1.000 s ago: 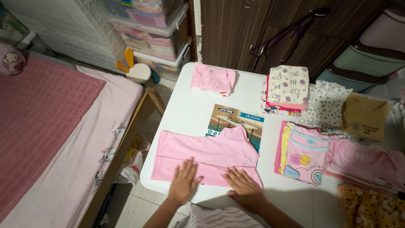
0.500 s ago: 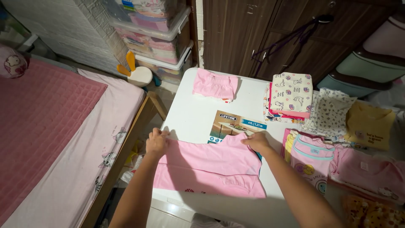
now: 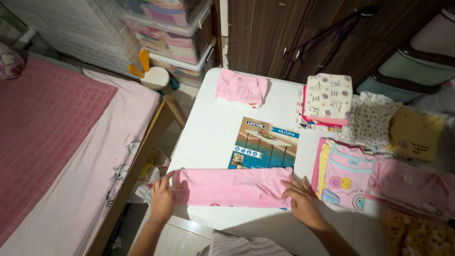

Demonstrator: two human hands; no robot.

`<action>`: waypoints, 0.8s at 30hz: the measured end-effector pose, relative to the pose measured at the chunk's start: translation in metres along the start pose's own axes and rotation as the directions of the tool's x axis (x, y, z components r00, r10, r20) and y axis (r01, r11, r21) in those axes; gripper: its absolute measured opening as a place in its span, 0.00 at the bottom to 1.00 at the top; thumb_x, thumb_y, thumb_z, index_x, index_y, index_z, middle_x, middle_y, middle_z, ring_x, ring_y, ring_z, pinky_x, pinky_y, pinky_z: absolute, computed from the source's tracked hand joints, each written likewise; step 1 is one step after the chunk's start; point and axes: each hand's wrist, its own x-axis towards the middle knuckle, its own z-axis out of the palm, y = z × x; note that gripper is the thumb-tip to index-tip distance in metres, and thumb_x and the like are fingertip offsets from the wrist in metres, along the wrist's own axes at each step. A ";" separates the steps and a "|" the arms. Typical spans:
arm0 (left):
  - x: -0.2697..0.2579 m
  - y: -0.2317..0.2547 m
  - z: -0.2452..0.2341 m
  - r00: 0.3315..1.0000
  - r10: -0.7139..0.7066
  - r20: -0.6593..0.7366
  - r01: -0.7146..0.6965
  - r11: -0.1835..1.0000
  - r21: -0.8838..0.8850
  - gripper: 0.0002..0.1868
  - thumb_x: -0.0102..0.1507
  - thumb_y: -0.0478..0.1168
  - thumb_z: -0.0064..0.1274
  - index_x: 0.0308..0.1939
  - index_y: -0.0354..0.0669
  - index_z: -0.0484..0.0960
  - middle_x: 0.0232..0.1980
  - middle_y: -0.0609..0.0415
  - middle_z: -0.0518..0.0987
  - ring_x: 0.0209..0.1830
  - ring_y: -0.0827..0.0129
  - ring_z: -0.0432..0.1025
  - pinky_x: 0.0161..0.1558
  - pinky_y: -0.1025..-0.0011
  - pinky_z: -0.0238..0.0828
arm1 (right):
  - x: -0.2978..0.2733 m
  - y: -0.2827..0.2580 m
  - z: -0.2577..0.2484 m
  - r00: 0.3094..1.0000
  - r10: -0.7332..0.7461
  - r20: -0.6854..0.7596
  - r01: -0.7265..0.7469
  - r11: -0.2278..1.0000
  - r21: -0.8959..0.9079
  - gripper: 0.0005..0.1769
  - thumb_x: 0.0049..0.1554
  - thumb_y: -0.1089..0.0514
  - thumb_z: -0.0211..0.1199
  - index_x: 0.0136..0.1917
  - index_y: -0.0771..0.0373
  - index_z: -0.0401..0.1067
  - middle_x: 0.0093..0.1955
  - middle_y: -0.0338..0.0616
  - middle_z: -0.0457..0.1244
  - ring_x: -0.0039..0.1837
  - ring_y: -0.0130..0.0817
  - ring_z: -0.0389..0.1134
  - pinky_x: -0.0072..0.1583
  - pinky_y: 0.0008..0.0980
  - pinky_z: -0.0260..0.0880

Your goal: The person folds several small children's garments on a white table, including a yellow shirt, a pink shirt with a bus graphic, and patterned shorts. They then retrieve a bundle of hangers from a nearby storage unit and place them on the table.

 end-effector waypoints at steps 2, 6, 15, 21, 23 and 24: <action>-0.007 0.016 0.007 0.981 -0.195 0.022 0.193 0.942 -0.275 0.19 0.59 0.39 0.48 0.52 0.52 0.85 0.69 0.49 0.72 0.68 0.51 0.66 0.69 0.54 0.59 | 0.003 -0.028 0.004 0.985 0.025 -0.169 -0.025 1.000 0.002 0.13 0.49 0.74 0.52 0.42 0.61 0.72 0.70 0.47 0.64 0.81 0.41 0.54 0.81 0.46 0.44; -0.017 0.064 0.052 0.981 -0.141 0.135 0.184 0.899 -0.397 0.30 0.71 0.55 0.36 0.71 0.42 0.68 0.76 0.43 0.61 0.77 0.46 0.54 0.74 0.50 0.46 | 0.031 -0.072 0.024 0.994 -0.052 -0.096 0.044 0.995 -0.087 0.21 0.56 0.61 0.59 0.63 0.65 0.72 0.75 0.56 0.56 0.81 0.50 0.47 0.77 0.51 0.41; -0.011 0.127 0.075 0.995 -0.084 0.058 0.102 0.870 -0.483 0.29 0.71 0.49 0.40 0.71 0.35 0.65 0.79 0.40 0.59 0.81 0.47 0.51 0.78 0.53 0.46 | 0.021 -0.059 0.007 0.887 0.408 -0.215 -0.436 0.895 -0.098 0.35 0.62 0.36 0.53 0.63 0.69 0.71 0.66 0.57 0.64 0.70 0.50 0.62 0.73 0.42 0.59; -0.006 0.225 0.104 0.859 0.445 0.253 -0.111 0.645 -0.756 0.42 0.66 0.52 0.59 0.73 0.25 0.62 0.73 0.26 0.62 0.75 0.39 0.56 0.71 0.55 0.58 | 0.016 0.002 0.047 0.687 0.727 -0.023 -0.712 0.666 -0.220 0.29 0.48 0.36 0.69 0.46 0.66 0.79 0.53 0.56 0.70 0.60 0.51 0.70 0.62 0.43 0.68; -0.002 0.233 0.115 0.859 0.262 0.440 0.251 0.533 -0.808 0.42 0.65 0.58 0.60 0.69 0.29 0.63 0.64 0.29 0.65 0.62 0.46 0.60 0.59 0.60 0.63 | 0.026 0.010 0.056 0.652 0.754 0.077 -0.757 0.652 0.025 0.24 0.51 0.41 0.68 0.46 0.66 0.79 0.47 0.62 0.73 0.51 0.52 0.76 0.54 0.41 0.73; 0.003 0.233 0.122 0.793 0.135 0.594 0.541 0.293 -0.788 0.36 0.66 0.61 0.54 0.66 0.38 0.68 0.57 0.38 0.71 0.52 0.57 0.64 0.51 0.67 0.67 | 0.027 0.007 0.058 0.688 0.721 0.086 -0.725 0.675 0.136 0.21 0.50 0.45 0.69 0.45 0.66 0.80 0.47 0.61 0.73 0.49 0.52 0.76 0.52 0.41 0.74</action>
